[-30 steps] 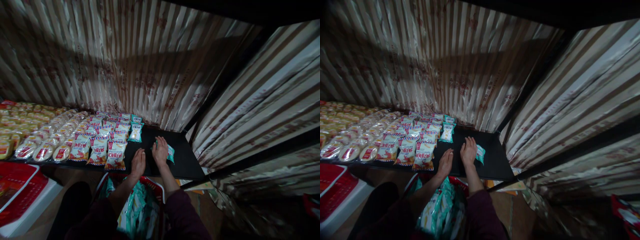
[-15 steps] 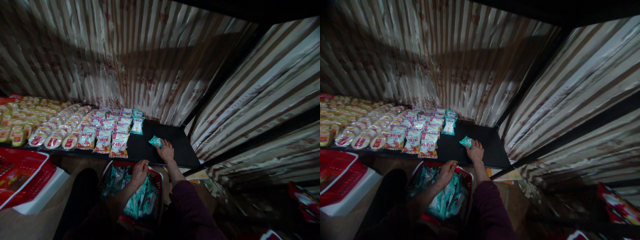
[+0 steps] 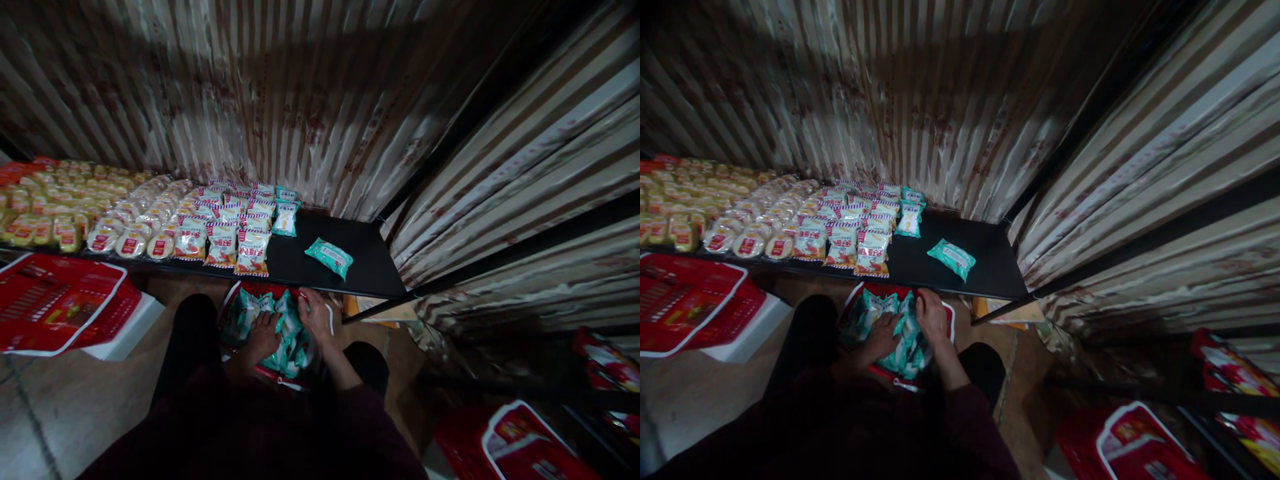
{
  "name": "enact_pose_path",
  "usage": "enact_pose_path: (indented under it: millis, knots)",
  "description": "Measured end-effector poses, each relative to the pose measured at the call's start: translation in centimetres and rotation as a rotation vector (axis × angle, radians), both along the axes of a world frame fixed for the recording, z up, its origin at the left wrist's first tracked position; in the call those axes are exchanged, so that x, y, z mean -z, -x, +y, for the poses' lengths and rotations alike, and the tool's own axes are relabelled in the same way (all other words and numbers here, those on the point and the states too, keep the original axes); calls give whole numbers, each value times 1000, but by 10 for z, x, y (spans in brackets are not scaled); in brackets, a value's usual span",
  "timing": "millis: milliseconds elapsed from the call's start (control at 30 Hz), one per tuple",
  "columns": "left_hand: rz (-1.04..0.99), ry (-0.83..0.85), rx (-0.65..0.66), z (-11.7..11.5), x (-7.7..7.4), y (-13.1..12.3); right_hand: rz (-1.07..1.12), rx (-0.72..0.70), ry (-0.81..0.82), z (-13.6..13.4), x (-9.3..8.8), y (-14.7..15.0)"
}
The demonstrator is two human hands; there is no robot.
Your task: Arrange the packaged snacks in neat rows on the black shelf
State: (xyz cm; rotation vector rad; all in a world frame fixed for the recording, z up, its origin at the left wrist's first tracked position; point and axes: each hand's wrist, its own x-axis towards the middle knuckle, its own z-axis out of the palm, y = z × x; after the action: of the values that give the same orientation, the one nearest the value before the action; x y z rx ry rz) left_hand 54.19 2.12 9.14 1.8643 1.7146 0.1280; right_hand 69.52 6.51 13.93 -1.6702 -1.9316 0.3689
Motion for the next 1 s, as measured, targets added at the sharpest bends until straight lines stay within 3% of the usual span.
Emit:
enact_pose_path:
  millis: [100, 200, 467, 567, 767, 900, 1000]
  knots:
    - [15, -6, 20, -5, -1, 2, -77, 41, 199, -31, 27, 5]
    - [18, 3, 14, -5, -1, 2, -166, -13, 257, -43, 41, 9]
    - [-31, -37, -41, -1, 2, 2, -238, -33, 254, -40, 35, 27]
    - [-67, -45, -84, 0, -1, 3, -165, -31, 233, -40, 35, 25]
    - [-156, -78, -182, 6, -3, 1, 115, 143, 209, -39, 41, 3]
    - [-216, -98, -260, 11, -7, -3, 304, 286, 283, -41, 44, -8]
    - [-285, -75, -311, 15, -11, -6, 457, 323, 276, -47, 46, -10]
